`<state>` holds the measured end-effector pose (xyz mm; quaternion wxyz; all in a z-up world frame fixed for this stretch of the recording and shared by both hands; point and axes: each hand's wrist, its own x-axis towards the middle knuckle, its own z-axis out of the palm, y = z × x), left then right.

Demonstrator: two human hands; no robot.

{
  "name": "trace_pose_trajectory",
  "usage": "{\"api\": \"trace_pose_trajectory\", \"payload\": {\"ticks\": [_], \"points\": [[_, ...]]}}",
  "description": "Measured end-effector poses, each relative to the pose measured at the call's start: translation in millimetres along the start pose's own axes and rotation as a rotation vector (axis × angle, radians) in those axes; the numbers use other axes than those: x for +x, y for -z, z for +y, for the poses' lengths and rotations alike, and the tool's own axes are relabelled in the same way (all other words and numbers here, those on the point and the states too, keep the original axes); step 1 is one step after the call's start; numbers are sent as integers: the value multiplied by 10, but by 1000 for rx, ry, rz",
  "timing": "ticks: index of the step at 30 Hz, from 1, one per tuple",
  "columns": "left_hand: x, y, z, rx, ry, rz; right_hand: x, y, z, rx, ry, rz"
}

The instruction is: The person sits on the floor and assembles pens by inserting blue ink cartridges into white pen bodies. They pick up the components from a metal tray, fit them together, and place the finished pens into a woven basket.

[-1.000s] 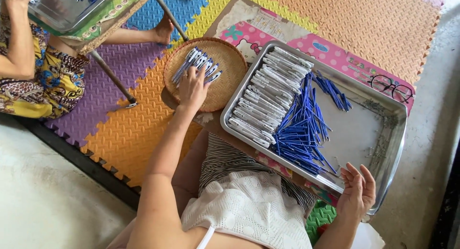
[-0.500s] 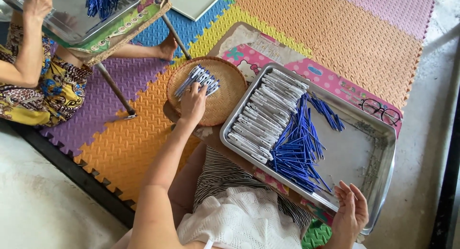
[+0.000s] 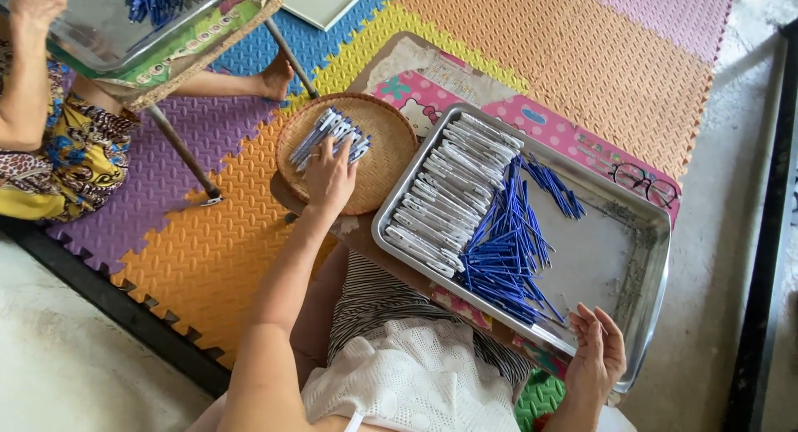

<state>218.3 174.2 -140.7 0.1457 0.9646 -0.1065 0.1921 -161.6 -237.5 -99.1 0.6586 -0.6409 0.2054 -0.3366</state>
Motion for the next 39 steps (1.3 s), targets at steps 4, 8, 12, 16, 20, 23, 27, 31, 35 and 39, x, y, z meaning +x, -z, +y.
{"api": "trace_pose_trajectory", "payload": {"ticks": [4,8,12,16,20,23,27,31,35,39], "points": [[-87,650,419,-107,-36,272,-34,-3,-40,10,4,-8],[-111,1402,798,-714,-444,693,16,6,5,31,7,-8],[-127,1567,1127,-784,-495,562,15,-8,-5,23,19,-11],[-80,947,1389,43,-466,-209,5,-35,-40,11,26,-4],[-394,215,2009,-87,-659,-381,13,-60,79,15,99,72],[-489,-302,2613,-154,-832,-302,33,-103,26,-26,115,73],[-250,-417,3179,-40,-735,-317,34,-125,10,1,105,73],[-15,-645,3456,66,-560,-463,17,-118,-82,-48,84,38],[-393,-1205,3206,-116,-799,98,41,-112,-18,-5,107,61],[-501,-925,3051,-154,-969,143,53,-138,25,-14,121,54]]}}
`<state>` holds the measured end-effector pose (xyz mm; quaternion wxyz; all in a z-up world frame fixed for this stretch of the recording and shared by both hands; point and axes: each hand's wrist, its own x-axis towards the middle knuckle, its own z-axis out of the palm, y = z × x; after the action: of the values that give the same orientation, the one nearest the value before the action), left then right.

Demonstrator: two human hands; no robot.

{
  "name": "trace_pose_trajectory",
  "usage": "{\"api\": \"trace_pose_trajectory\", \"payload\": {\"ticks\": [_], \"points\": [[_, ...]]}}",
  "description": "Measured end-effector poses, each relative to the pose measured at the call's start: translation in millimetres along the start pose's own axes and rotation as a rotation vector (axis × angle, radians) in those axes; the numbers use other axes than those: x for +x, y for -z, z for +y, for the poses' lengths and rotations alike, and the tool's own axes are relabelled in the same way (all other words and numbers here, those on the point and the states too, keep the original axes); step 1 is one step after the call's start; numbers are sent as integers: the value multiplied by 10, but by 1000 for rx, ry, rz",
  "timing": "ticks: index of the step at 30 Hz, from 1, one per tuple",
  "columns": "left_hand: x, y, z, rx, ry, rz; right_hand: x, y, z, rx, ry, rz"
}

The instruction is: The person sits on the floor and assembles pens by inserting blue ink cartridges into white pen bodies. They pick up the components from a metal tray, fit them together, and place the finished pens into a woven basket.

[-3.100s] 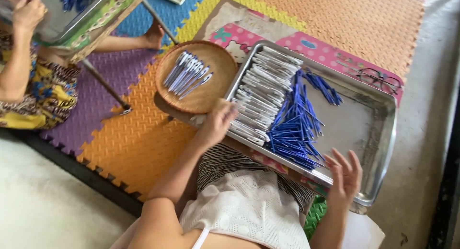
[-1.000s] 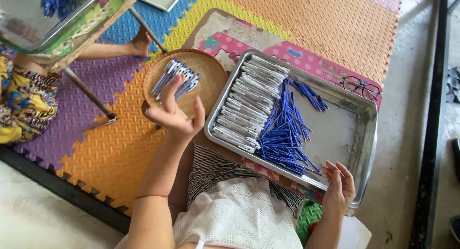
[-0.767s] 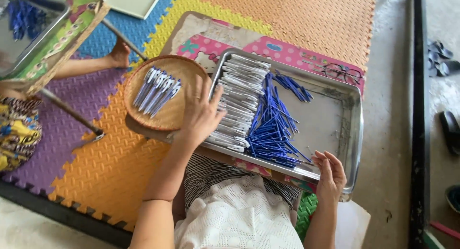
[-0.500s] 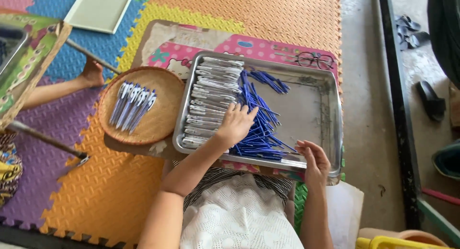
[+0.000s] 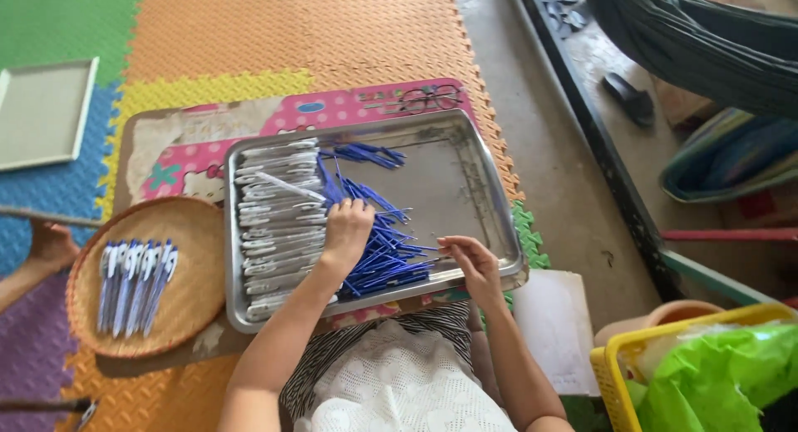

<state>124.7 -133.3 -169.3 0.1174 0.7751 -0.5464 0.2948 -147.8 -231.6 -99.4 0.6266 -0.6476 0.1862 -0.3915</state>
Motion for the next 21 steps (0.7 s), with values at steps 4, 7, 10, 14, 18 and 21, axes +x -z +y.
{"api": "trace_pose_trajectory", "payload": {"ticks": [4,7,10,14,18,21], "points": [[-97,160,56,-102,-109,-8,-10,4,-4,5,10,-23],[-109,331,111,-132,-97,-32,-17,-1,10,38,2,-15],[-60,348,164,-120,-28,-50,-22,-1,13,30,22,-36],[64,340,274,-158,11,-65,-27,-8,-45,13,24,-42],[51,78,371,-175,5,-171,-24,0,-35,18,20,-45],[-16,28,357,-185,14,-169,-29,-10,-64,14,21,-52]]}}
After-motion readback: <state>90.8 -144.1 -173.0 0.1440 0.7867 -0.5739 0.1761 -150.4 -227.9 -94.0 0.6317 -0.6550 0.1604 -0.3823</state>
